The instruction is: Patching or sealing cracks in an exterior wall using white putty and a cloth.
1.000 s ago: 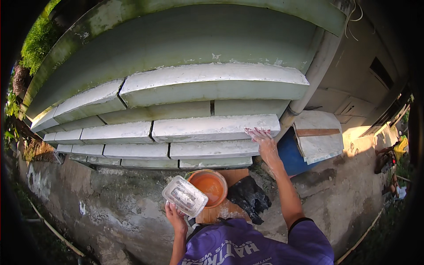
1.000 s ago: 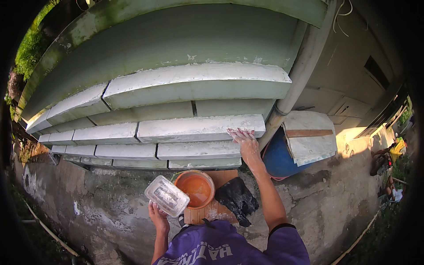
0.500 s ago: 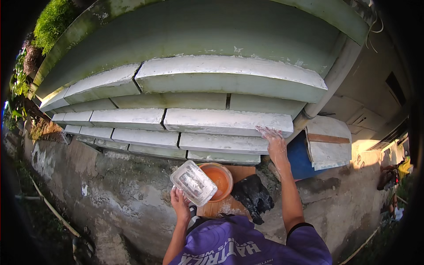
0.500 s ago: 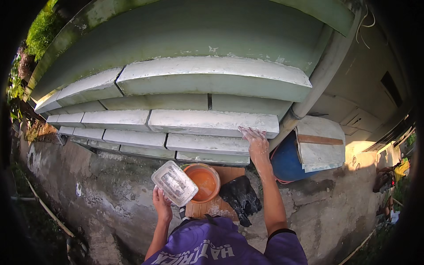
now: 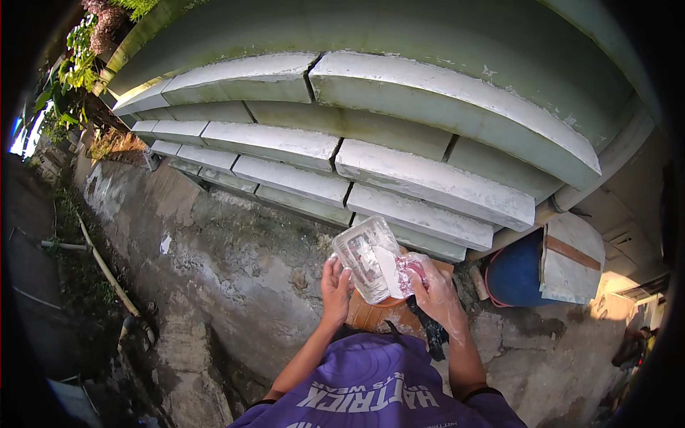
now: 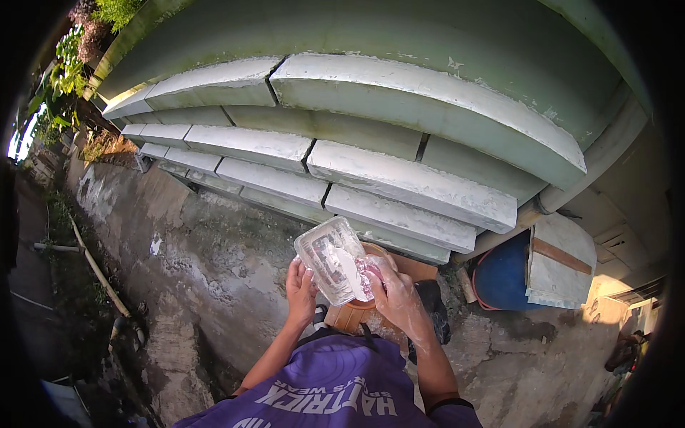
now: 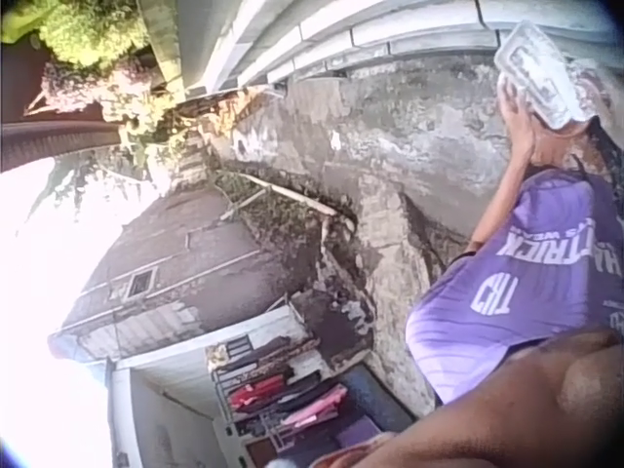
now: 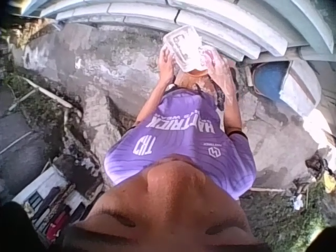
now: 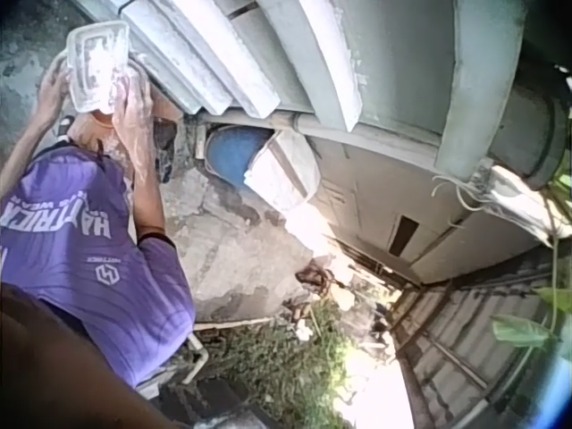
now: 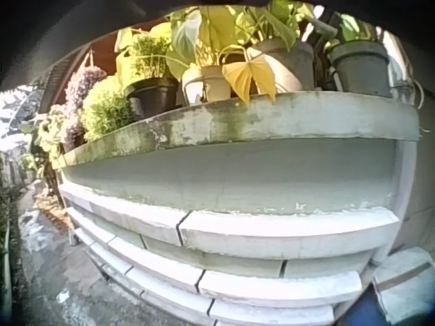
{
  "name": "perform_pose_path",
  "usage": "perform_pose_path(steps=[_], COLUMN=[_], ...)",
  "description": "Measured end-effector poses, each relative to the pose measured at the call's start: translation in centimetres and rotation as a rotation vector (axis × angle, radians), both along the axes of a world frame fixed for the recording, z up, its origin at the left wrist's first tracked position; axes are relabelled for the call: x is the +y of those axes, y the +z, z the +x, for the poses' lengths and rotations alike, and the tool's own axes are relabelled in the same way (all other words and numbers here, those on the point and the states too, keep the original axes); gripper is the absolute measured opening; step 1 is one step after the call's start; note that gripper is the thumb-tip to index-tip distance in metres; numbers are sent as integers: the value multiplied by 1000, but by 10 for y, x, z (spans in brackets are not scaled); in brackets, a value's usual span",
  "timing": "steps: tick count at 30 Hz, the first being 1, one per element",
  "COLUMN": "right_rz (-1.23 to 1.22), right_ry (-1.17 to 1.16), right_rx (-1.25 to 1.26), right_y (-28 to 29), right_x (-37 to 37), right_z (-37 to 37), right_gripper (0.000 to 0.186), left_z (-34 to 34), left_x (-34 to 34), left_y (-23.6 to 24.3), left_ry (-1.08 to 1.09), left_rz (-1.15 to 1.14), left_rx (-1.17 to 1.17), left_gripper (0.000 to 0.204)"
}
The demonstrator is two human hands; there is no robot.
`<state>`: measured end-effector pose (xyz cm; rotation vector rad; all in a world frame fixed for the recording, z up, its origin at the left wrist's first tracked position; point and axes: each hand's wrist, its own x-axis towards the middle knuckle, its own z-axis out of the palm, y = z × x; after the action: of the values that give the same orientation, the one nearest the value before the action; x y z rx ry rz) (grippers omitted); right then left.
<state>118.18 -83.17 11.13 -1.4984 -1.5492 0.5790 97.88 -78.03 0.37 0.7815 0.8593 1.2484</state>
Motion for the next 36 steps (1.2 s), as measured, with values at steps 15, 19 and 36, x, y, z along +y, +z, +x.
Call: perform_pose_path(steps=[15, 19, 36], right_rz=[193, 84, 67], right_ry=[-8, 10, 57], right_rx=[-162, -105, 15], right_y=[-30, -37, -41], right_x=[29, 35, 56], right_z=[-41, -37, -34], right_gripper=[23, 22, 17], left_z=[-13, -15, -17], left_x=[1, 3, 17], left_y=[3, 13, 5], left_ry=[-29, -49, -102], left_rz=[42, -1, -26], left_rx=[47, 50, 42], left_gripper=[49, 48, 49])
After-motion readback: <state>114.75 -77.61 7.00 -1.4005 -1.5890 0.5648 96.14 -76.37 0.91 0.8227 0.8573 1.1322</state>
